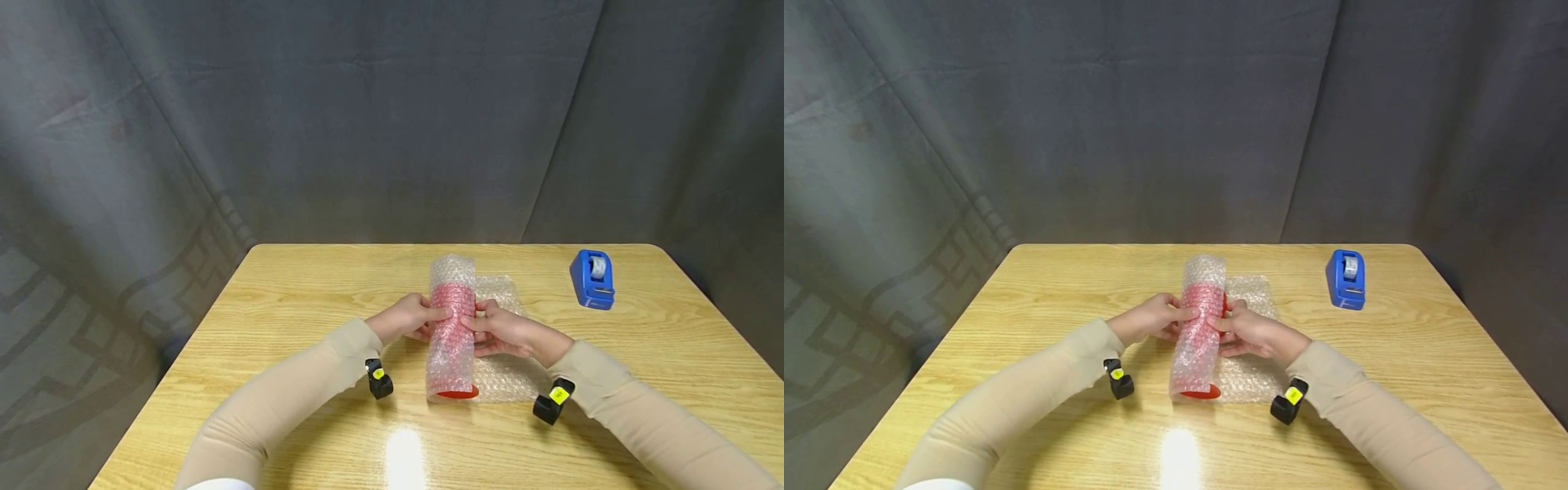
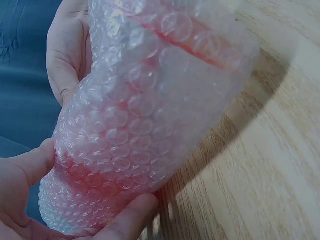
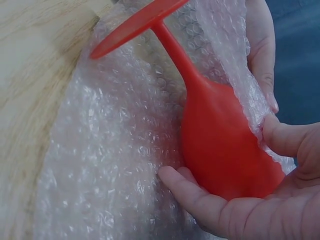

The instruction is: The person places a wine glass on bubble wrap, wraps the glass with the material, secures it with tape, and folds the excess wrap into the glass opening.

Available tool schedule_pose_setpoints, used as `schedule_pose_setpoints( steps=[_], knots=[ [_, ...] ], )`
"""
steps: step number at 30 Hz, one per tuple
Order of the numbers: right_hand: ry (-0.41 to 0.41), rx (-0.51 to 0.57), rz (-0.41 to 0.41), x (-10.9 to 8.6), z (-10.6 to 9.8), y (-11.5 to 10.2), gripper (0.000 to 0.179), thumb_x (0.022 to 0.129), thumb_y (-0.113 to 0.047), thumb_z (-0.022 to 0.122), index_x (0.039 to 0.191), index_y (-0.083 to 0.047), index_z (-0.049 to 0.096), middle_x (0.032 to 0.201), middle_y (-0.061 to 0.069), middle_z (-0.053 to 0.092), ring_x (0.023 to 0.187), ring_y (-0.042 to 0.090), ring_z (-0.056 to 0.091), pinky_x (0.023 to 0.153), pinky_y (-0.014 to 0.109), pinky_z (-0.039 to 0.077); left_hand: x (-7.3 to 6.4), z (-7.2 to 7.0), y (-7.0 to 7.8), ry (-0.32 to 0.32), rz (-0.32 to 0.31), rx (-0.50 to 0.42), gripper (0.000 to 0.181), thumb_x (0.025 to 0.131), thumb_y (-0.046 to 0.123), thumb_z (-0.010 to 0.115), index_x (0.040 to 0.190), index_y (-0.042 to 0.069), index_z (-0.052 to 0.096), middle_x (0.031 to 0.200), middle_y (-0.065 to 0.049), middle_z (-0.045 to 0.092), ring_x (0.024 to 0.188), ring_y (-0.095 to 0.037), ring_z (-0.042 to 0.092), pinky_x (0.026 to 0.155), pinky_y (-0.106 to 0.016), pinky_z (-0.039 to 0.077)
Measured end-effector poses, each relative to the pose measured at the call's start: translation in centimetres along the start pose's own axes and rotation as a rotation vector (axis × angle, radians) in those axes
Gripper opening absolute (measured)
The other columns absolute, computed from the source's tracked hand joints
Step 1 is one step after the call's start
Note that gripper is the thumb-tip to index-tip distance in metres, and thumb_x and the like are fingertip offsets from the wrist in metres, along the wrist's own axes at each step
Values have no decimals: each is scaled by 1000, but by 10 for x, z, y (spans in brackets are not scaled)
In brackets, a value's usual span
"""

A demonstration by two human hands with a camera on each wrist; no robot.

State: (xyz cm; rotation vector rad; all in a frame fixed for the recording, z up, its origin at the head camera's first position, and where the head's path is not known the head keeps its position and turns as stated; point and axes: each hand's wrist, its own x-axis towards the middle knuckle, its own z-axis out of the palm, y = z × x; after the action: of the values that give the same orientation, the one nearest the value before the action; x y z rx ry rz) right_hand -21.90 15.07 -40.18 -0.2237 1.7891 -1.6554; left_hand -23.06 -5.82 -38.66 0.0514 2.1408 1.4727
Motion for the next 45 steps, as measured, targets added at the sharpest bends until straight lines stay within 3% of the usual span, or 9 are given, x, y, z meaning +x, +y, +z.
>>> schedule_pose_setpoints(
  steps=[9, 15, 21, 29, 37, 45],
  knots=[
    [44, 47, 13, 1, 9, -2, 66, 101, -24, 50, 141, 2, 4, 109, 13, 61, 93, 17, 65, 91, 46, 56, 1, -5, -3, -15, 23, 21, 31, 94, 28, 64, 102, -3, 60, 80, -7, 63, 71, -17, 62, 74, -35, 61],
    [94, 66, 19, 6, 19, -3, 62, 102, -22, 48, 139, 1, 5, 100, 10, 62, 87, 16, 65, 83, 40, 58, 3, -11, -5, 1, 7, 38, 33, 94, 28, 64, 104, -4, 62, 79, -7, 62, 70, -16, 61, 70, -31, 61],
    [121, 60, 26, 8, 24, -3, 64, 103, -22, 46, 139, 1, 0, 102, 14, 58, 85, 17, 63, 75, 36, 59, 2, -13, -6, 16, 2, 40, 36, 94, 30, 63, 106, -4, 59, 83, -9, 63, 72, -17, 62, 70, -31, 61],
    [122, 72, 24, 8, 25, -2, 61, 104, -21, 42, 140, 0, -2, 100, 12, 57, 83, 16, 63, 70, 32, 59, 2, -11, -7, 30, 47, 71, 35, 94, 31, 64, 98, -4, 60, 78, -7, 63, 69, -16, 62, 70, -33, 61],
    [111, 87, 23, 7, 23, -1, 59, 104, -20, 40, 140, -3, -4, 94, 8, 52, 75, 12, 58, 64, 25, 57, 0, -7, -5, 45, 57, 59, 41, 95, 30, 62, 112, -6, 52, 94, -13, 63, 80, -22, 66, 73, -35, 61],
    [89, 93, 13, 4, 23, 0, 61, 105, -22, 38, 141, -2, -7, 103, 10, 52, 84, 13, 60, 69, 28, 58, -1, -4, -5, 44, 77, 56, 45, 95, 31, 62, 114, -7, 50, 95, -15, 63, 81, -23, 67, 70, -35, 62]
  ],
)
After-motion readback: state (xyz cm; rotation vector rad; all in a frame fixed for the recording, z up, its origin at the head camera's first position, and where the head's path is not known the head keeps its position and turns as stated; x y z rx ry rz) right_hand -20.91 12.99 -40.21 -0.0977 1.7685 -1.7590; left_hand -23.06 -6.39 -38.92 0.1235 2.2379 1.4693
